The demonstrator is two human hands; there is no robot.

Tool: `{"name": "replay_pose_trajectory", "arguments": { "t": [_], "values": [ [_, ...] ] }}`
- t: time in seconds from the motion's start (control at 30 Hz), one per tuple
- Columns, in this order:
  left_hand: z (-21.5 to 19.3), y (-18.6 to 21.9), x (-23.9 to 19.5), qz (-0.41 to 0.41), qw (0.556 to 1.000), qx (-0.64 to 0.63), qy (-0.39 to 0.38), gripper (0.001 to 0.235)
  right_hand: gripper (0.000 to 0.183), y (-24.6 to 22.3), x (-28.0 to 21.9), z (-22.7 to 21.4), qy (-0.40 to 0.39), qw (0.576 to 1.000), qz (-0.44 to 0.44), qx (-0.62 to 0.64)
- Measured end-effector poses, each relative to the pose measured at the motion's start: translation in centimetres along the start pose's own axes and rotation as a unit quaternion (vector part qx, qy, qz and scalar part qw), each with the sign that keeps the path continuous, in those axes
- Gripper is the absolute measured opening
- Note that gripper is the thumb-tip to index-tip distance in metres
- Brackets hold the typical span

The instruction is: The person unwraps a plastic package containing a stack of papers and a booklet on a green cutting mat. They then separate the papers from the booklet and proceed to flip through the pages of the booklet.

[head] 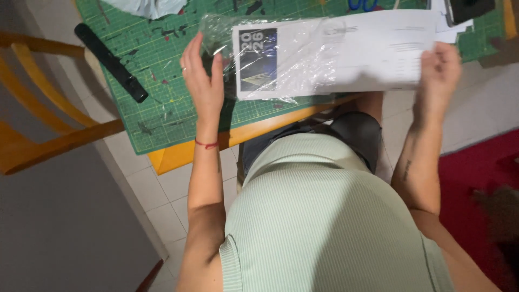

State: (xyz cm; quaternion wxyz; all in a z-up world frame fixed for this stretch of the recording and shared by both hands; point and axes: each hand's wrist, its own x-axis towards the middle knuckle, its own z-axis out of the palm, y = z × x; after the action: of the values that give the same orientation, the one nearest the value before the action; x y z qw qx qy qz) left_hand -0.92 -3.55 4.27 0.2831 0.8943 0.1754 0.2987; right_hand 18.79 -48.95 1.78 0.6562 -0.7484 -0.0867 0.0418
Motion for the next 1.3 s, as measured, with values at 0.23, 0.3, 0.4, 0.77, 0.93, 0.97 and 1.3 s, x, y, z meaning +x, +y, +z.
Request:
{"name": "replay_pose_trajectory", "arguments": {
  "t": [0.23,0.3,0.4,0.77,0.93,0.97,1.3],
  "values": [
    [1.7,5.8,-0.4,-0.034,0.951,-0.291,-0.096,0.044,0.019,-1.7,-0.9,-5.4,0.138,0.979,-0.127,0.075],
    [2.9,7.5,-0.6,-0.046,0.908,-0.387,-0.155,0.049,0.021,-2.5,-1.7,-3.6,0.109,0.977,-0.142,0.114],
    [4.4,10.4,-1.5,-0.131,0.731,-0.589,-0.318,0.086,0.087,-3.7,-3.0,0.4,0.016,0.988,-0.114,0.103],
    [10.4,12.1,-6.7,-0.306,0.722,-0.595,-0.175,0.028,0.032,-8.0,-7.2,12.0,-0.012,0.818,-0.428,-0.384],
    [11.4,10.7,-7.2,-0.294,0.725,-0.602,-0.161,0.031,0.051,-9.3,-7.7,12.8,-0.109,0.846,-0.408,-0.326],
    [11.9,10.0,-7.5,-0.278,0.724,-0.612,-0.155,0.025,0.053,-9.6,-8.0,12.9,-0.127,0.848,-0.409,-0.312],
    [5.9,14.9,-3.0,-0.291,0.734,-0.594,-0.152,0.017,0.06,-5.9,-5.6,9.8,-0.109,0.959,-0.228,-0.125]
  ]
}}
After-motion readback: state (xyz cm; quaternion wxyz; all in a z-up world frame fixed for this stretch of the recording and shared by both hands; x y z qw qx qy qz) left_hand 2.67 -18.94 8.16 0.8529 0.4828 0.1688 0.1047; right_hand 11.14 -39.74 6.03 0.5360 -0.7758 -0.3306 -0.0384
